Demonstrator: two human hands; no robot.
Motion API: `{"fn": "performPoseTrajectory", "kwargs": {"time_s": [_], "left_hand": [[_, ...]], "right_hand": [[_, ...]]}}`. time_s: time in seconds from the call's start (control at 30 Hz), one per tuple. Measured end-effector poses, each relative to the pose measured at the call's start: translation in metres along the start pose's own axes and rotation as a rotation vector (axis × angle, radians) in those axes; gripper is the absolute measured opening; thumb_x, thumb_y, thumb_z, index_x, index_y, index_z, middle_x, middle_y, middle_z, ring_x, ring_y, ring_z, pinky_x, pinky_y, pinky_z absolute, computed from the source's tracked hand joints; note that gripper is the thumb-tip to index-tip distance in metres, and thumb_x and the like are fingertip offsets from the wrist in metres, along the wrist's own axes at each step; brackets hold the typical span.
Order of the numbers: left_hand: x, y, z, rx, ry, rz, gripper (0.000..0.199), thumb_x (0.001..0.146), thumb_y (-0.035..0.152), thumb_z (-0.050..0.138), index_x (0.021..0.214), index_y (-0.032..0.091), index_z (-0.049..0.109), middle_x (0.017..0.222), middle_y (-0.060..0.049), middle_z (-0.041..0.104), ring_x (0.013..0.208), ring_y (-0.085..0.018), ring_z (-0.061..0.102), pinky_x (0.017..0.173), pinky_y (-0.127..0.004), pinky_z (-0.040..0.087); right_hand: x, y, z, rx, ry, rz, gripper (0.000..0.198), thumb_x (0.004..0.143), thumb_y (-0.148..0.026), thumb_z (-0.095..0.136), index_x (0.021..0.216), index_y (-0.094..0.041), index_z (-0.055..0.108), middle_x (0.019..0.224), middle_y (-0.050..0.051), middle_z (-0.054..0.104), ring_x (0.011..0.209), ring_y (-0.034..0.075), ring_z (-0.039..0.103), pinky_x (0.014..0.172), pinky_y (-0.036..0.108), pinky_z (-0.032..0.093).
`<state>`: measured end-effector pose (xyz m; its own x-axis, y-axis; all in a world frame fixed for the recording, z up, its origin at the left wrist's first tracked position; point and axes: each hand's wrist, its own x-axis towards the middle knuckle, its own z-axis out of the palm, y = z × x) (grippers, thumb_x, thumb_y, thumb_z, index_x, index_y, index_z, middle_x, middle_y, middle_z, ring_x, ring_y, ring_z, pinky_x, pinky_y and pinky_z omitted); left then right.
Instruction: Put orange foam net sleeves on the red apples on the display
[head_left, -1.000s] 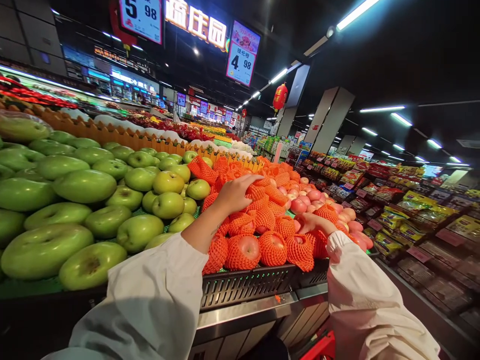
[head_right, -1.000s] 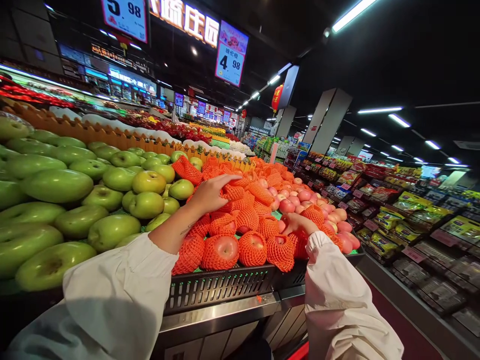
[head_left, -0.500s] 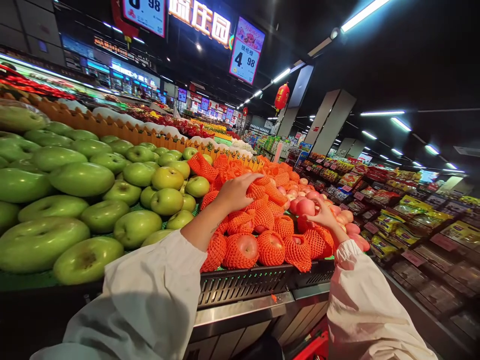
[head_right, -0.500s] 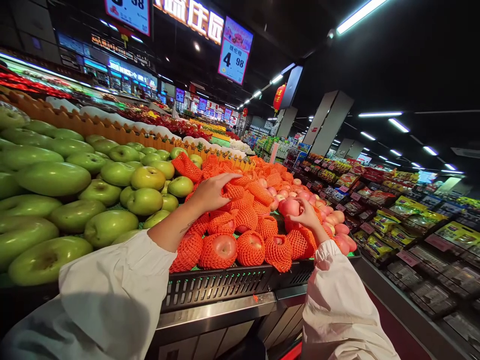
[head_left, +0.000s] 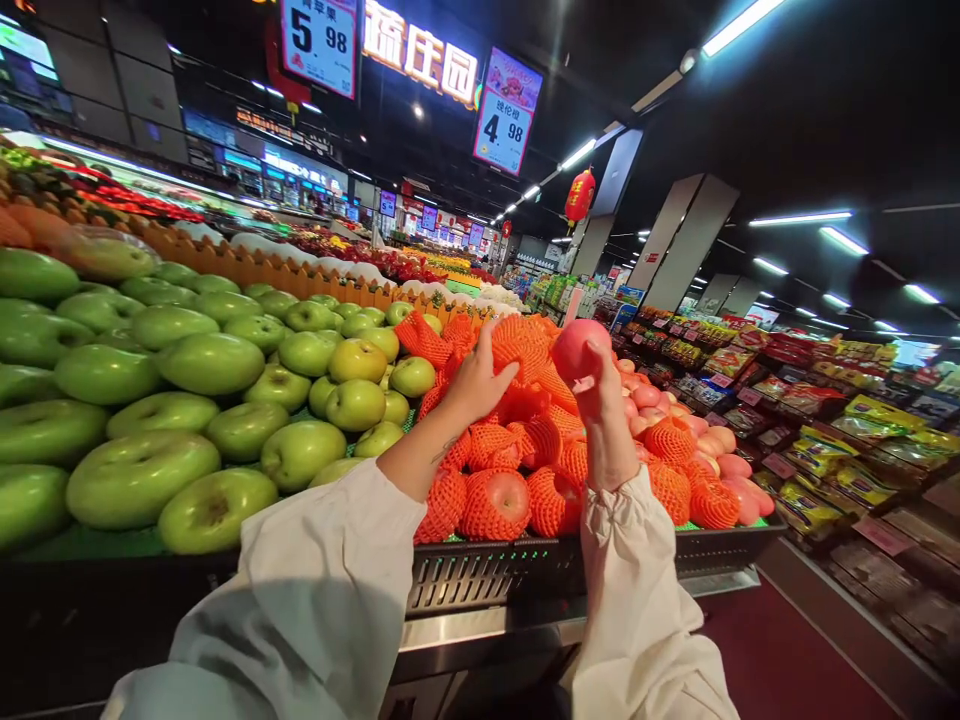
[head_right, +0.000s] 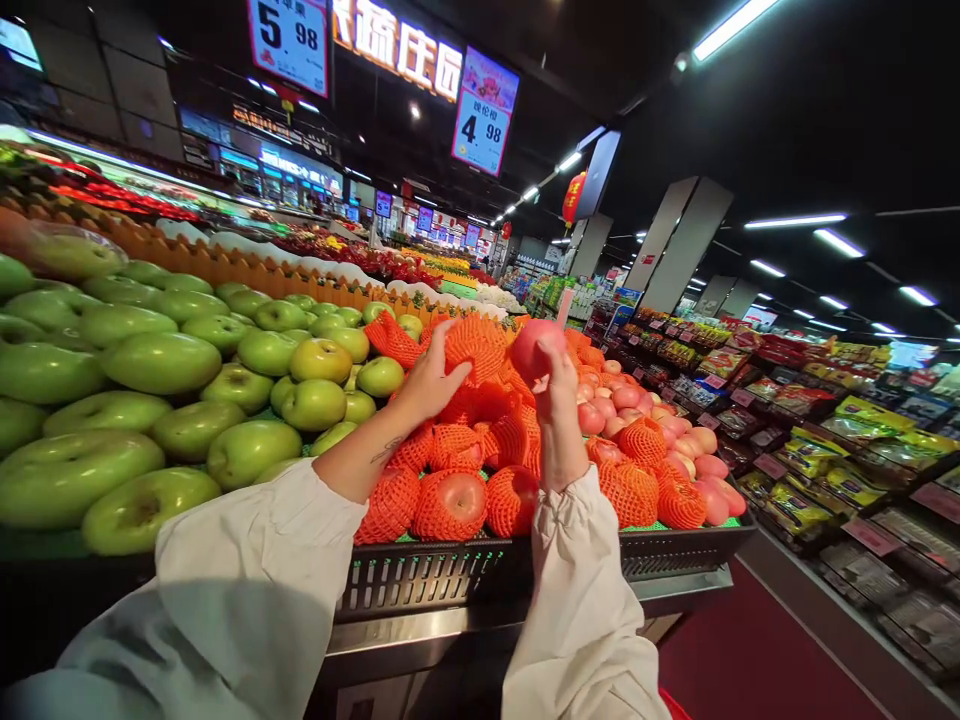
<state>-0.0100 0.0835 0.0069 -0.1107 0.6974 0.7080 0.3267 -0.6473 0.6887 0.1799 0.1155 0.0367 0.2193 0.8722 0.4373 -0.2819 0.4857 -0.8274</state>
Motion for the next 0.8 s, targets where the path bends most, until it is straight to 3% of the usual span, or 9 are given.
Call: {"fn": "performPoseTrajectory", "kwargs": {"time_s": [0.13,0.2,0.3,0.4,0.47,0.57,0.63,0.73,0.8], "left_hand": [[0.001,-0.001,0.001,-0.034,0.204,-0.205,0.045,0.079,0.013,0.066,0.12,0.023,0.05,0.125,-0.012,0.068,0.116,-0.028,0.067,0.107,-0.045,0.049],[0.003,-0.005,0.004,-0.093,0.27,-0.292,0.038,0.076,0.01,0.067,0.109,0.024,0.054,0.117,-0.009,0.069,0.112,-0.027,0.066,0.104,-0.043,0.049],[0.006,-0.007,0.008,-0.348,0.295,-0.436,0.027,0.07,0.012,0.066,0.093,0.023,0.059,0.103,-0.005,0.069,0.105,-0.024,0.065,0.095,-0.036,0.052],[0.004,0.001,0.01,-0.746,0.202,-0.572,0.016,0.07,0.024,0.066,0.084,0.022,0.06,0.094,-0.003,0.067,0.089,-0.02,0.065,0.075,-0.029,0.053],[0.0,0.01,0.01,-0.901,0.083,-0.611,0.029,0.07,0.034,0.072,0.095,0.022,0.061,0.098,-0.003,0.068,0.081,-0.018,0.065,0.064,-0.026,0.051],[-0.009,0.02,0.011,-0.864,-0.082,-0.656,0.081,0.062,0.043,0.088,0.133,0.027,0.052,0.119,-0.009,0.068,0.083,-0.021,0.069,0.062,-0.027,0.051],[-0.012,0.02,0.013,-0.776,-0.117,-0.679,0.102,0.058,0.045,0.093,0.145,0.028,0.042,0.13,-0.015,0.065,0.088,-0.025,0.071,0.063,-0.03,0.053],[-0.013,0.014,0.017,-0.674,-0.023,-0.654,0.095,0.058,0.043,0.092,0.14,0.026,0.047,0.132,-0.017,0.064,0.098,-0.028,0.071,0.067,-0.03,0.054],[-0.012,0.01,0.018,-0.66,0.03,-0.637,0.087,0.059,0.043,0.089,0.135,0.025,0.051,0.129,-0.015,0.066,0.101,-0.028,0.07,0.069,-0.031,0.055]], "right_hand": [[-0.017,0.016,0.022,-0.282,-0.006,-0.348,0.074,0.052,-0.052,0.09,0.114,-0.023,0.062,0.119,0.009,0.067,0.103,0.025,0.064,0.088,0.039,0.055],[-0.025,0.02,0.021,-0.462,-0.108,-0.518,0.075,0.054,-0.048,0.092,0.119,-0.025,0.063,0.125,0.01,0.066,0.111,0.028,0.063,0.094,0.044,0.054],[-0.034,0.023,0.014,-0.597,-0.299,-0.623,0.074,0.06,-0.045,0.092,0.126,-0.027,0.062,0.127,0.011,0.066,0.114,0.03,0.063,0.09,0.043,0.056],[-0.034,0.026,0.006,-0.602,-0.325,-0.629,0.075,0.063,-0.044,0.092,0.128,-0.027,0.061,0.131,0.012,0.064,0.116,0.03,0.063,0.092,0.046,0.057],[-0.031,0.029,0.002,-0.617,-0.308,-0.615,0.076,0.061,-0.046,0.093,0.128,-0.027,0.061,0.132,0.012,0.063,0.117,0.032,0.063,0.097,0.049,0.056],[-0.029,0.033,0.0,-0.585,-0.346,-0.573,0.084,0.06,-0.045,0.095,0.133,-0.027,0.059,0.136,0.013,0.062,0.122,0.032,0.062,0.103,0.051,0.054],[-0.031,0.033,0.001,-0.54,-0.408,-0.533,0.091,0.058,-0.045,0.097,0.138,-0.028,0.056,0.14,0.013,0.06,0.127,0.032,0.06,0.106,0.051,0.053],[-0.034,0.032,0.004,-0.465,-0.522,-0.448,0.099,0.055,-0.048,0.099,0.14,-0.03,0.055,0.143,0.012,0.059,0.134,0.032,0.057,0.111,0.05,0.051],[-0.033,0.032,0.004,-0.369,-0.548,-0.399,0.09,0.061,-0.057,0.094,0.139,-0.031,0.057,0.145,0.011,0.06,0.139,0.031,0.054,0.115,0.049,0.048]]}}
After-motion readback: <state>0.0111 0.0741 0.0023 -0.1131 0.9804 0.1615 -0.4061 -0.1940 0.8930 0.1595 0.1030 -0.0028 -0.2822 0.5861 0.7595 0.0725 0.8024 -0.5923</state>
